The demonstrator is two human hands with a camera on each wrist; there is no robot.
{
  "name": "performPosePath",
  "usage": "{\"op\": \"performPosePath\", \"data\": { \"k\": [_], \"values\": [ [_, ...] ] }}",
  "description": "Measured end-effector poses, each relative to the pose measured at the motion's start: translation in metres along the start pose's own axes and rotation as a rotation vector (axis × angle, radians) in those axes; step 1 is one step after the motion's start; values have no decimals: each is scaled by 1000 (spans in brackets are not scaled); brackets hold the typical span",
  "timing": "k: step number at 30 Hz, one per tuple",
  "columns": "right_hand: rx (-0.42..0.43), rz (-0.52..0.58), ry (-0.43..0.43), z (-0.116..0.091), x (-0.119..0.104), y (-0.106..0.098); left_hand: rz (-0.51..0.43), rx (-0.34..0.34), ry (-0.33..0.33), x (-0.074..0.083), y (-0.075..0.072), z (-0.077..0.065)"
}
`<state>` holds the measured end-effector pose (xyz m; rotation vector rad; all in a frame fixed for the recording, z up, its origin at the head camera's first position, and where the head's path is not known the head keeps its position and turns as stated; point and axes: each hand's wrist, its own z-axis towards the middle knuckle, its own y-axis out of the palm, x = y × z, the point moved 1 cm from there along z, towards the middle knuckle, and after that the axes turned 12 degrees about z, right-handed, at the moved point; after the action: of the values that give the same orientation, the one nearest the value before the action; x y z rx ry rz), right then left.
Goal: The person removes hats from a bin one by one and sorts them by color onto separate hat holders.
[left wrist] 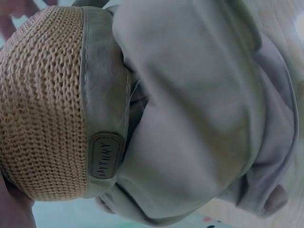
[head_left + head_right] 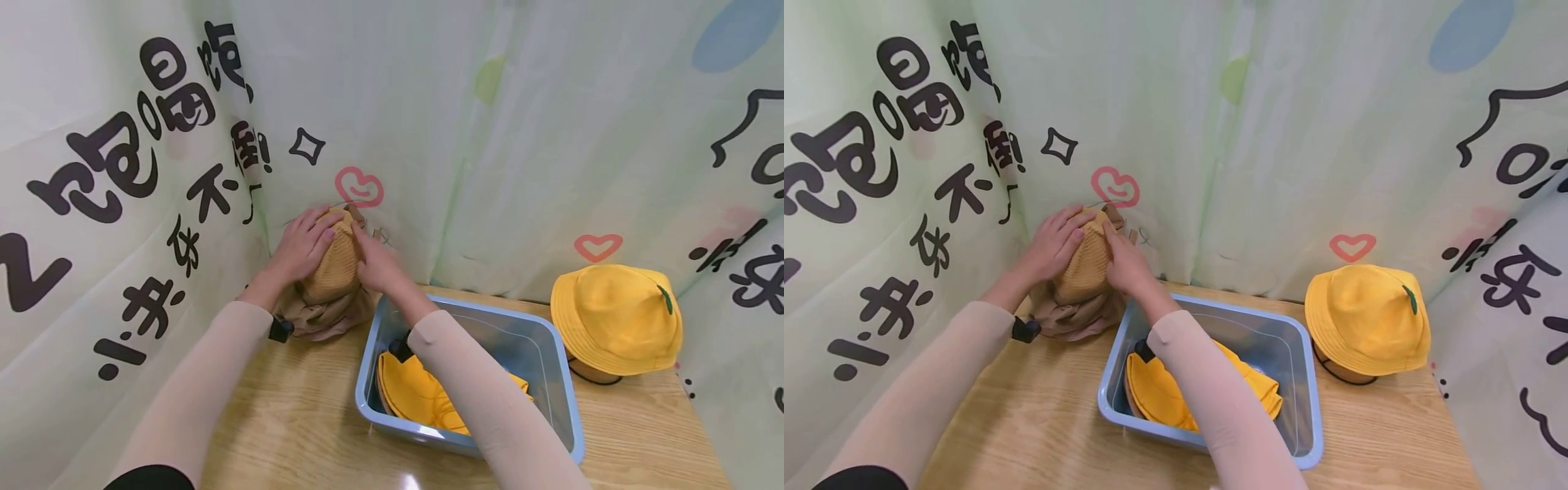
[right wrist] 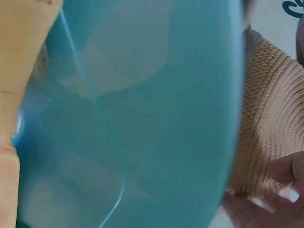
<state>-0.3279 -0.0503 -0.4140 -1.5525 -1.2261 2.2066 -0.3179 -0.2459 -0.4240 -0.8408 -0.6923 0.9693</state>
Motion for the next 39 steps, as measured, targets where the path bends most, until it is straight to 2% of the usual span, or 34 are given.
{"op": "performPosePath", "data": {
  "k": [3, 8, 12, 16, 18, 22, 30, 34, 39],
  "values": [
    [-99, 38, -23, 3, 3, 4, -16, 32, -4, -3, 4, -2],
    [-131, 74, -83, 4, 11, 6, -36, 72, 11, -9, 12, -4],
    [-184, 151, -66, -4, 14, -8, -9, 41, -2, -5, 8, -1],
    [-176, 178, -45, -20, 17, -29, 49, -9, -26, 5, -5, -2],
    [-154, 169, -58, -30, 20, -37, 74, -23, -19, 12, -11, -6],
    [-94, 155, -68, -57, 29, -51, 100, -12, 47, 28, -19, -17],
    [-1, 108, -57, -98, 49, -72, 46, 63, 178, 67, -24, -42],
    [11, 88, -55, -114, 57, -82, 22, 40, 217, 87, -27, -54],
    [14, 92, -104, -130, 64, -91, 20, -1, 234, 112, -30, -72]
  ]
}}
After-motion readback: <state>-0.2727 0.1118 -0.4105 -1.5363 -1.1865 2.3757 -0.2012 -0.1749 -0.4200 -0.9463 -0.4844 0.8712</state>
